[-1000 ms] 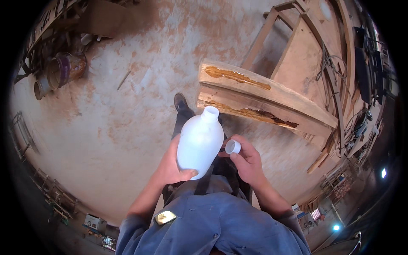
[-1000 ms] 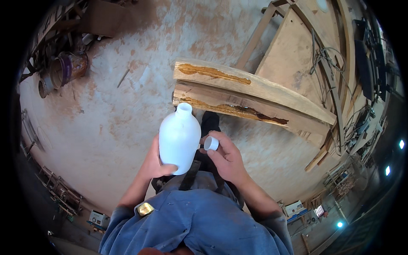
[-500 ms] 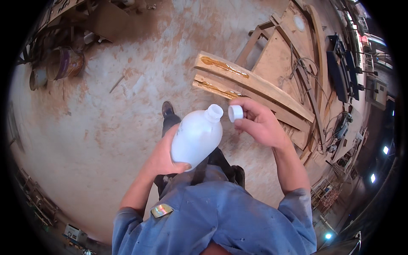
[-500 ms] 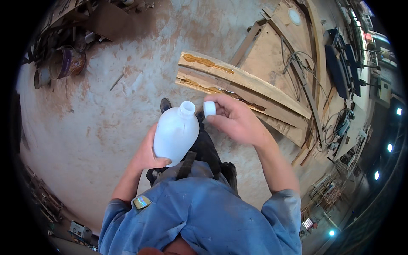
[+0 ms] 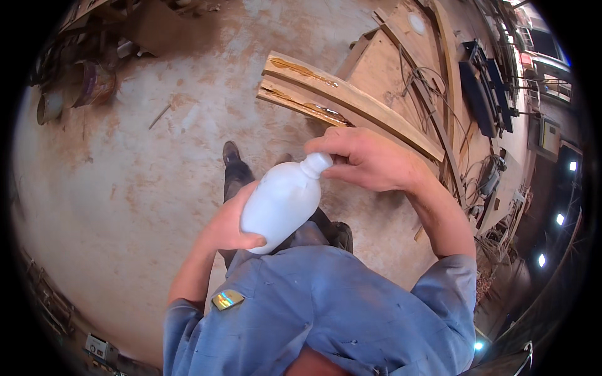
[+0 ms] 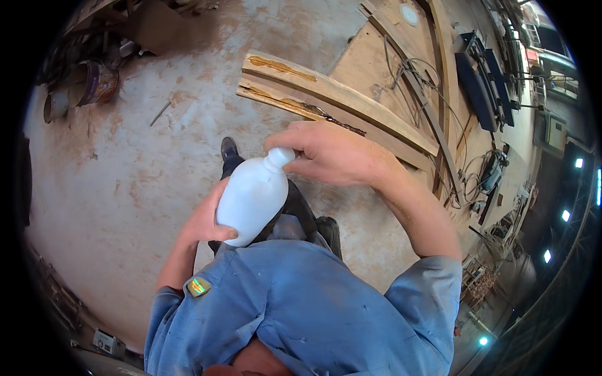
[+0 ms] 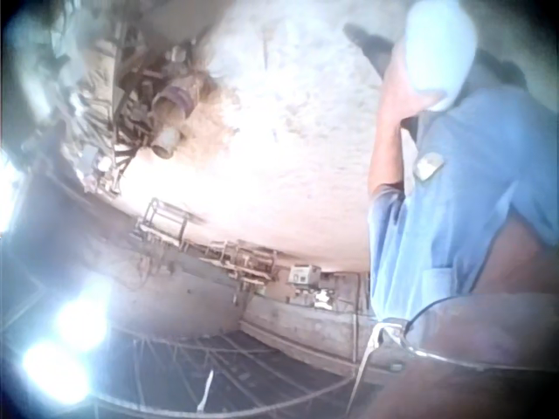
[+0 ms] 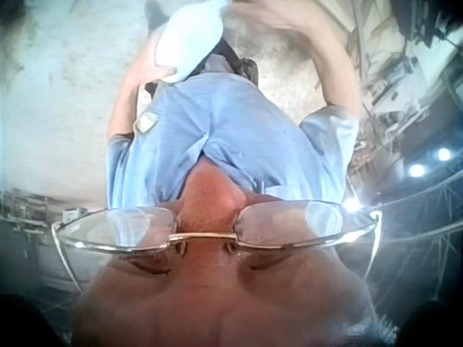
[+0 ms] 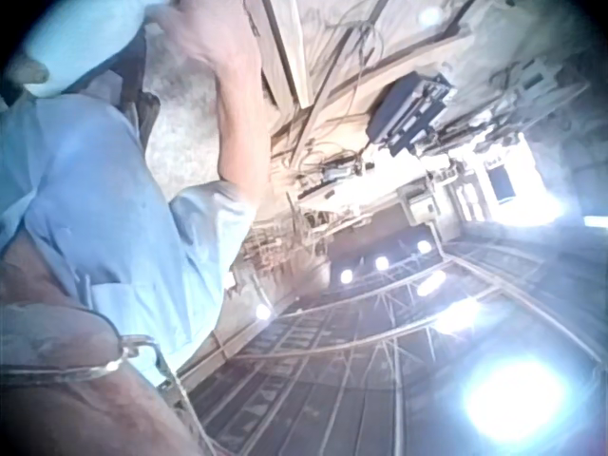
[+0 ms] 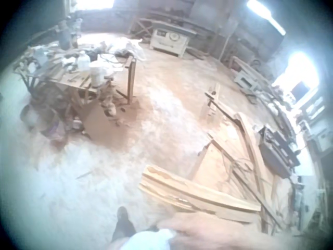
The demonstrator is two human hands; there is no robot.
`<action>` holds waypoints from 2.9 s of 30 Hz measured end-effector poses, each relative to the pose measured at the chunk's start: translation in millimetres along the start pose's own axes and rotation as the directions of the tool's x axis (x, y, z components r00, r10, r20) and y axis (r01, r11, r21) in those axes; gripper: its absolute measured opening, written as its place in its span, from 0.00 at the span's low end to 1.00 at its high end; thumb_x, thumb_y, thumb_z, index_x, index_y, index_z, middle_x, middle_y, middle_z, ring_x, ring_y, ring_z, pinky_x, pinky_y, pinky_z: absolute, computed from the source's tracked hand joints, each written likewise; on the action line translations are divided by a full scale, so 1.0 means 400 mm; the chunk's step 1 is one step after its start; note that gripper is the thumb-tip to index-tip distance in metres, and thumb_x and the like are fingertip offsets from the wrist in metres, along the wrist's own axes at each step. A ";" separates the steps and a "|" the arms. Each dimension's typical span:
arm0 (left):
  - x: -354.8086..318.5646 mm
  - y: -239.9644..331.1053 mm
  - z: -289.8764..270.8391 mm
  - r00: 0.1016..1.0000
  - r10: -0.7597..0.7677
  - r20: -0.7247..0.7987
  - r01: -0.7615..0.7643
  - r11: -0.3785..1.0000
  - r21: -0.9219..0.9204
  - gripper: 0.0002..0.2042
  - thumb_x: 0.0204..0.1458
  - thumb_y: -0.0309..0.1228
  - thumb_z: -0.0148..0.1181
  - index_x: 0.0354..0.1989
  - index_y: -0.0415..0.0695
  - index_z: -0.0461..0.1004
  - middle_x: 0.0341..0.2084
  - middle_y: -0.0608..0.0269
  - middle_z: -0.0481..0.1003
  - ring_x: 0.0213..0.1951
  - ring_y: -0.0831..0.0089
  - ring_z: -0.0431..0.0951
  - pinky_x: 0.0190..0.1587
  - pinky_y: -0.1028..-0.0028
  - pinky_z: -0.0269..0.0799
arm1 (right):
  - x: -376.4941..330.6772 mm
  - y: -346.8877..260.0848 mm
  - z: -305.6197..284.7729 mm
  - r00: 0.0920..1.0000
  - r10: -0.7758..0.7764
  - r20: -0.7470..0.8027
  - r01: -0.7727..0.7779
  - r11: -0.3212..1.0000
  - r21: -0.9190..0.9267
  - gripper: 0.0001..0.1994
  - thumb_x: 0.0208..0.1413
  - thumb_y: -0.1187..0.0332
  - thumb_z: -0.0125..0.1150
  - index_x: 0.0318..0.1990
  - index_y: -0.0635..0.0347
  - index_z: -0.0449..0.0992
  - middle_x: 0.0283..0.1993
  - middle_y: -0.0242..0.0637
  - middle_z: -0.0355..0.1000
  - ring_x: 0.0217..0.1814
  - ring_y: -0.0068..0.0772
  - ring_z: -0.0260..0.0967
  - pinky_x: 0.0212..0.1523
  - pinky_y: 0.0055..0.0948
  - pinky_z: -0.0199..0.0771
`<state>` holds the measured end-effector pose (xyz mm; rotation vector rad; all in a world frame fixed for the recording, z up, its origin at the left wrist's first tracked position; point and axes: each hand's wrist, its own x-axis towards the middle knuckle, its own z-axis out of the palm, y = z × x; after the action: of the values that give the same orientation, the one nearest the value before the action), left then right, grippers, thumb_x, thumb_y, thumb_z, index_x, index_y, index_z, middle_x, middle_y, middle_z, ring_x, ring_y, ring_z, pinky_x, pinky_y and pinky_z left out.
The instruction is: The person selects two wooden planks from a pile, places them on a workbench, and applies glue from a white bottle to the edges of both planks. They then retrieve a C-clamp and position it over the glued planks, preparing to secure them together.
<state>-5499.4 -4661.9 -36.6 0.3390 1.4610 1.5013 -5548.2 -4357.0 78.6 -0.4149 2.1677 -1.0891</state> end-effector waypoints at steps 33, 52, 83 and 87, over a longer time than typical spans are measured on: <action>-0.072 0.013 0.077 0.984 0.046 0.171 -0.062 0.994 0.087 0.50 0.35 0.46 0.69 0.69 0.37 0.54 0.60 0.46 0.66 0.62 0.56 0.66 0.64 0.62 0.61 | -0.191 -0.043 0.120 0.989 0.110 -0.096 -0.113 0.993 -0.029 0.16 0.60 0.60 0.57 0.48 0.63 0.73 0.34 0.53 0.74 0.37 0.58 0.72 0.39 0.44 0.71; -0.112 0.075 -0.120 0.997 0.001 0.073 0.002 0.999 -0.043 0.53 0.29 0.53 0.72 0.65 0.36 0.59 0.56 0.50 0.69 0.58 0.61 0.70 0.59 0.62 0.64 | -0.045 -0.145 0.153 0.952 -0.037 -0.304 0.061 0.996 0.068 0.17 0.61 0.57 0.56 0.47 0.62 0.76 0.35 0.53 0.76 0.37 0.60 0.72 0.41 0.50 0.70; 0.208 0.154 0.282 0.932 -0.074 0.354 -0.047 0.945 0.323 0.52 0.31 0.54 0.73 0.65 0.36 0.59 0.55 0.50 0.69 0.55 0.59 0.72 0.57 0.61 0.67 | -0.519 0.189 0.235 0.634 -0.139 -0.761 -0.113 0.956 -0.270 0.14 0.59 0.51 0.54 0.36 0.48 0.78 0.34 0.39 0.75 0.36 0.47 0.75 0.32 0.41 0.74; 0.222 0.173 0.325 0.945 0.025 0.327 -0.208 0.817 0.538 0.49 0.31 0.49 0.71 0.64 0.36 0.61 0.56 0.48 0.70 0.57 0.57 0.71 0.59 0.60 0.65 | -0.476 0.242 0.268 0.617 0.349 -0.706 -0.390 0.914 0.111 0.11 0.59 0.55 0.54 0.41 0.42 0.80 0.33 0.36 0.76 0.36 0.42 0.76 0.33 0.38 0.76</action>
<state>-5473.8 -4500.9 18.2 0.9991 1.6265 1.0071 -5334.7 -4258.7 35.6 0.5447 2.7809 -1.0454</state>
